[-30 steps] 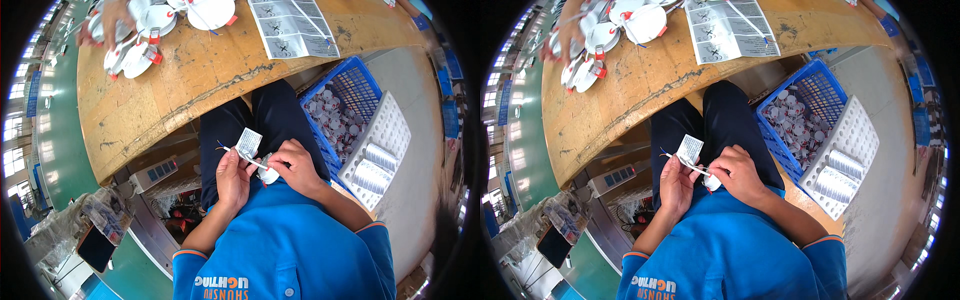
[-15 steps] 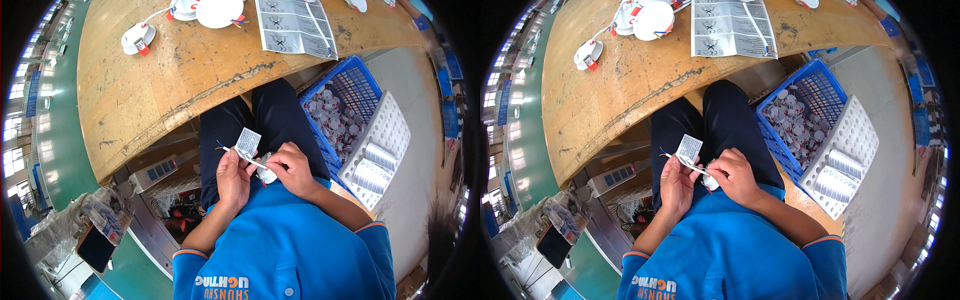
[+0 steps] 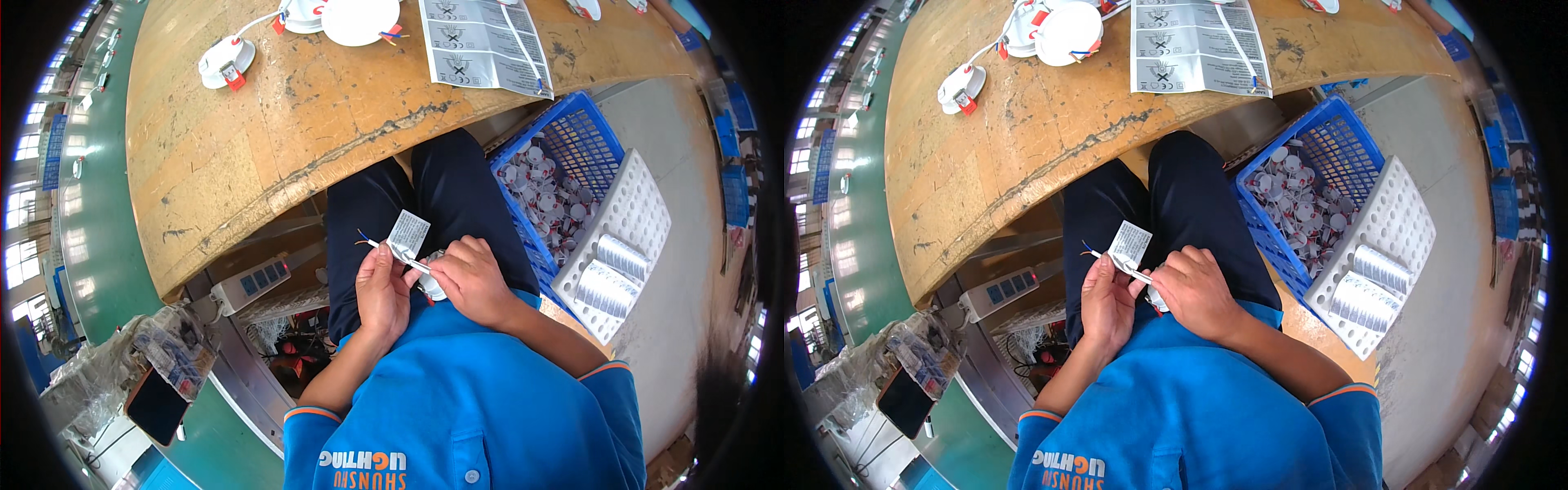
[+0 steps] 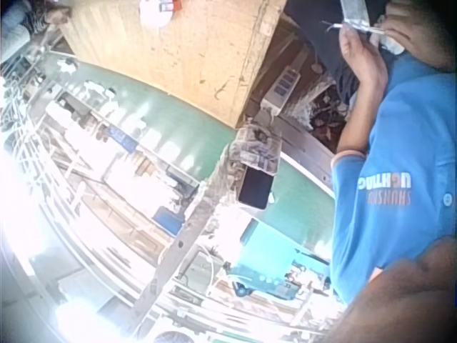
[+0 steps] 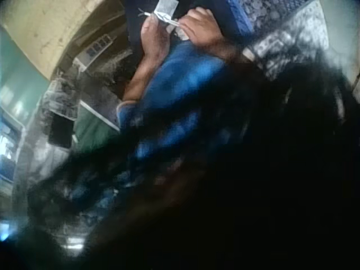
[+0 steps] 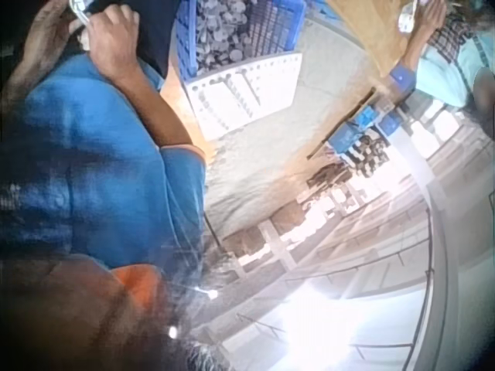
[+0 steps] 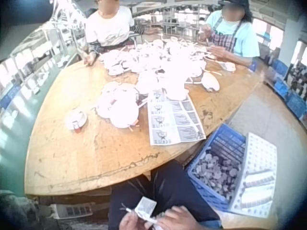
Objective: Applying labels and assembling components for small round LED lights at a factory work table.
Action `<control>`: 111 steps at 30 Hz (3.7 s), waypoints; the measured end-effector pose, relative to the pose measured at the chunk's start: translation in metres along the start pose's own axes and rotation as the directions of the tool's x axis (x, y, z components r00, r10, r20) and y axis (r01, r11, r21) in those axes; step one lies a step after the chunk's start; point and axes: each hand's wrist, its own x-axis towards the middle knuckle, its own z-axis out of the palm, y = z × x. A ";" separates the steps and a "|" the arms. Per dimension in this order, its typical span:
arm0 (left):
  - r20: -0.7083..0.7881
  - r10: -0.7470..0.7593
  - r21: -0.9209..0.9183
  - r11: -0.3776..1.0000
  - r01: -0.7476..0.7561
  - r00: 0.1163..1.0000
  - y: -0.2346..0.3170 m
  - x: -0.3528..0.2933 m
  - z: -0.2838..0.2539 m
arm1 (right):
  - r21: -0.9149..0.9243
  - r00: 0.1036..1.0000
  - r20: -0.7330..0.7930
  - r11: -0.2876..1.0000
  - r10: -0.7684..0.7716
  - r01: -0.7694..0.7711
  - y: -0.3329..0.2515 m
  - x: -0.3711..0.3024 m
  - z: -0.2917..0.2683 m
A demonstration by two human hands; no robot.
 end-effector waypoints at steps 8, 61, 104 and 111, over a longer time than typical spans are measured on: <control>-0.003 0.013 0.027 1.000 -0.013 1.000 -0.005 -0.001 -0.003 | 0.035 0.997 -0.080 0.999 0.008 -0.005 -0.004 -0.002 0.006; 0.005 0.074 0.005 0.997 -0.074 0.997 -0.005 0.012 -0.013 | -0.039 0.988 -0.154 0.999 -0.029 0.024 0.005 0.012 0.027; -0.010 0.081 0.018 0.997 -0.081 0.997 -0.006 0.000 -0.015 | -0.090 0.989 -0.111 0.991 0.093 -0.103 -0.016 0.002 0.024; -0.037 0.080 0.087 0.993 -0.077 0.996 -0.008 0.001 -0.014 | -0.103 0.991 -0.130 0.994 0.029 -0.043 -0.022 0.002 0.017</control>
